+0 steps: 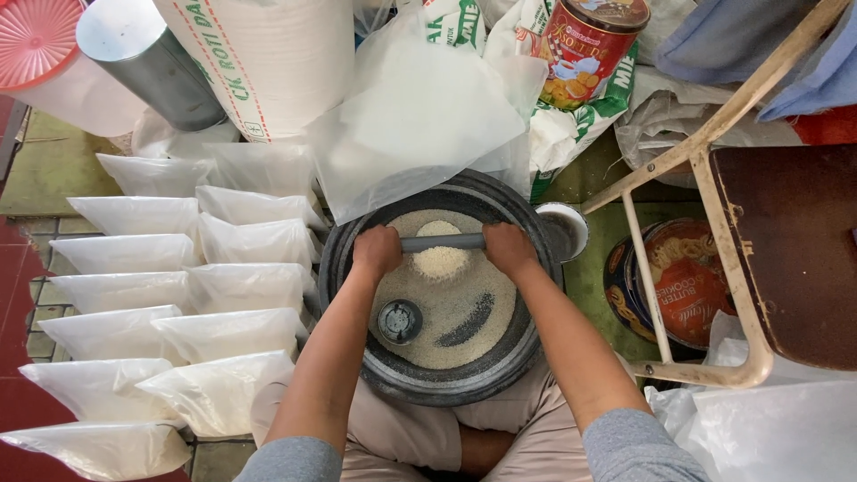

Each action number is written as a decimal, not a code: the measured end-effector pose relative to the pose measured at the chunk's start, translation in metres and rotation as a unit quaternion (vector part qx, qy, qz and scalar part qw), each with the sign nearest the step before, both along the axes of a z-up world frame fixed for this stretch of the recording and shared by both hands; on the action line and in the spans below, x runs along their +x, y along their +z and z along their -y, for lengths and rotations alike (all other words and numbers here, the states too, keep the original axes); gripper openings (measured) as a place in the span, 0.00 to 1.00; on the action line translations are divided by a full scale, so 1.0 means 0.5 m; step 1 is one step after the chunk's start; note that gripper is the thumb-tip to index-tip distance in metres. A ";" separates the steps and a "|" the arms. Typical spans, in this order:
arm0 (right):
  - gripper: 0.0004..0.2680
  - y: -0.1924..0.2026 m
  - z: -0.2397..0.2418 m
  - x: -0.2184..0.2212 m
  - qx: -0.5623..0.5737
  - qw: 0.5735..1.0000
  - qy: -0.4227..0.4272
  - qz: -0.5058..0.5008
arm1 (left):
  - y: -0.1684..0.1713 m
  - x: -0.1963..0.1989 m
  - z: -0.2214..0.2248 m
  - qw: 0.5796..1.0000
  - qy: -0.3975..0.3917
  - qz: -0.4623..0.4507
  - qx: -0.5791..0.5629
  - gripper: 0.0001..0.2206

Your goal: Scooping rice from a large basin into individual plastic bags using a measuring cup.

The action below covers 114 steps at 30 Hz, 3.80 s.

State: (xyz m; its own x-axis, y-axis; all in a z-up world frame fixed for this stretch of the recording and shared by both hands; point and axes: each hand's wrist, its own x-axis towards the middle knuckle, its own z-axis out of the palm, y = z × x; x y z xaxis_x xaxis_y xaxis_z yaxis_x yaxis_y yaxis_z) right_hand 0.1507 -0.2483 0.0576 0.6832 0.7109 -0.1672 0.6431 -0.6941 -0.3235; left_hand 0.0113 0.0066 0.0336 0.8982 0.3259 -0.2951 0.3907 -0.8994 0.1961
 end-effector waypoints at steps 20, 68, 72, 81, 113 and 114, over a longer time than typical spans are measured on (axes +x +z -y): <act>0.04 -0.013 0.023 -0.018 -0.052 0.998 0.021 0.022 | -0.014 -0.024 0.015 1.000 0.003 0.009 -0.013 0.07; 0.05 -0.014 0.051 -0.063 -0.047 0.998 0.029 -0.003 | -0.017 -0.073 0.045 1.000 0.007 -0.005 -0.022 0.09; 0.05 -0.026 0.057 -0.072 -0.022 0.999 0.022 0.012 | -0.021 -0.078 0.048 1.000 -0.005 0.015 -0.005 0.07; 0.07 0.021 0.109 -0.178 -0.016 0.999 0.038 -0.031 | 0.047 -0.202 0.065 0.994 -0.015 0.103 -0.025 0.11; 0.12 -0.060 0.129 -0.211 -0.002 0.999 0.039 -0.020 | 0.039 -0.221 0.090 0.983 0.038 0.169 -0.068 0.18; 0.10 -0.050 0.126 -0.213 0.031 0.998 0.050 0.016 | 0.062 -0.213 0.091 0.979 0.034 0.199 -0.009 0.17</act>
State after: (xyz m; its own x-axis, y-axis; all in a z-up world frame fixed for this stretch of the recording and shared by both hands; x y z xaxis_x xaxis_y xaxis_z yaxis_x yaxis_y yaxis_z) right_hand 0.0442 -0.3115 0.0328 0.6124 0.7843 -0.0991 0.7193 -0.6048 -0.3418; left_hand -0.0954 -0.0390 0.0644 0.9194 0.3875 0.0672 0.3399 -0.8689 0.3599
